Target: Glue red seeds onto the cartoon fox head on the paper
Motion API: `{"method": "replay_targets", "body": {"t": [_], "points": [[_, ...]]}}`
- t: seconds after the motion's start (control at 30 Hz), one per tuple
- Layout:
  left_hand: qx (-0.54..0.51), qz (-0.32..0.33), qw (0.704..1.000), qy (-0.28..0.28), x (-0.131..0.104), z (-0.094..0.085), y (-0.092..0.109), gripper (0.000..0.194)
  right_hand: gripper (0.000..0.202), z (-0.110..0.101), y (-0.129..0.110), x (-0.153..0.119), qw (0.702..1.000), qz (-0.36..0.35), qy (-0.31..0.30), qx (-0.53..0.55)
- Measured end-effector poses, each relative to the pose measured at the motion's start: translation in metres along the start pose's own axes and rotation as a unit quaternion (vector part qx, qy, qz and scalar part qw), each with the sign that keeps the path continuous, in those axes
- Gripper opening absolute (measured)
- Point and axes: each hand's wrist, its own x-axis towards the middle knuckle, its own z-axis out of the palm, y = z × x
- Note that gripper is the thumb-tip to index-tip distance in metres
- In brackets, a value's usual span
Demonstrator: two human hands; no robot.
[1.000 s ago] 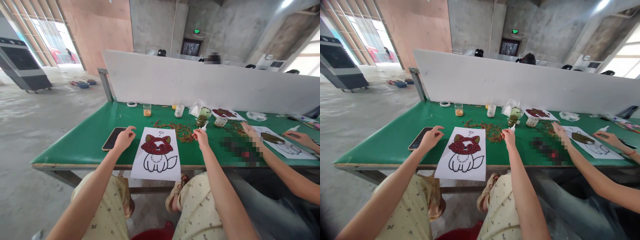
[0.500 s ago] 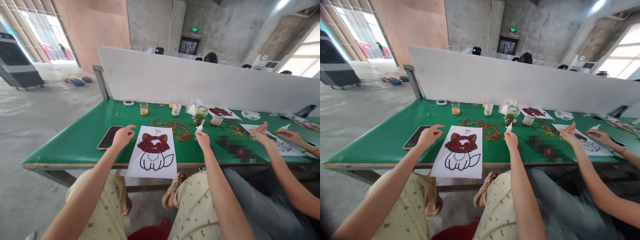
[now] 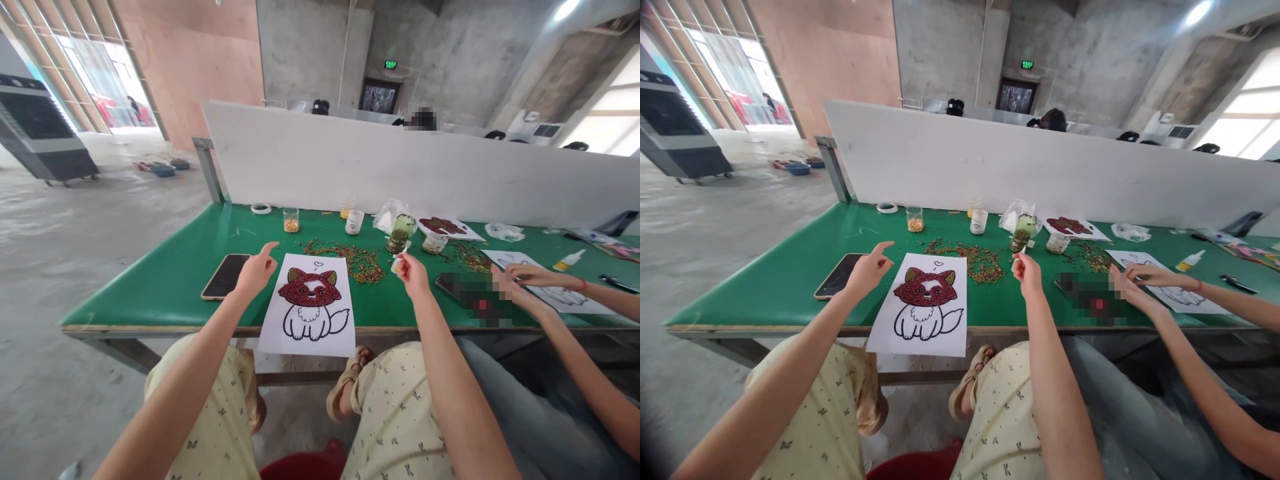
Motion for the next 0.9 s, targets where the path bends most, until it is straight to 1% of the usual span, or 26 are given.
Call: {"method": "replay_targets", "body": {"t": [0.07,0.13,0.27,0.37,0.5,0.57,0.63,0.67,0.7,0.73,0.8,0.9], "points": [[0.002,-0.010,1.000,-0.003,-0.001,0.000,-0.002,0.053,0.037,-0.001,-0.002,0.003,1.000,-0.011,0.019,0.012],[0.004,-0.025,1.000,-0.012,-0.002,0.001,-0.005,0.053,0.033,-0.001,0.001,0.004,1.000,-0.013,0.025,0.000],[0.007,-0.052,0.998,-0.033,-0.004,0.003,-0.013,0.051,0.024,0.006,0.014,0.002,0.997,-0.022,0.012,-0.075],[0.011,-0.071,0.997,-0.036,-0.005,0.004,-0.018,0.052,0.021,0.018,0.022,-0.002,0.988,-0.065,0.009,-0.137],[0.017,-0.079,0.996,-0.032,-0.003,0.008,-0.024,0.051,0.026,0.046,0.026,0.000,0.970,-0.132,-0.001,-0.203],[0.017,-0.063,0.997,-0.033,-0.002,0.011,-0.026,0.048,0.026,0.059,0.023,0.009,0.962,-0.156,0.001,-0.224],[0.016,-0.047,0.998,-0.035,-0.001,0.014,-0.028,0.043,0.028,0.068,0.018,0.023,0.950,-0.177,0.015,-0.258],[0.015,-0.042,0.998,-0.036,-0.001,0.016,-0.029,0.042,0.029,0.071,0.016,0.031,0.941,-0.184,0.024,-0.283],[0.016,-0.038,0.999,-0.036,-0.002,0.018,-0.028,0.041,0.031,0.072,0.013,0.040,0.919,-0.188,0.038,-0.344],[0.022,-0.032,0.999,-0.036,-0.002,0.019,-0.028,0.040,0.033,0.073,0.011,0.049,0.898,-0.177,0.042,-0.401],[0.042,-0.026,0.998,-0.033,-0.003,0.021,-0.024,0.038,0.033,0.075,0.009,0.067,0.879,-0.152,0.030,-0.450],[0.064,-0.022,0.997,-0.030,-0.005,0.022,-0.015,0.033,0.028,0.076,0.008,0.093,0.872,-0.110,-0.006,-0.477]]}}
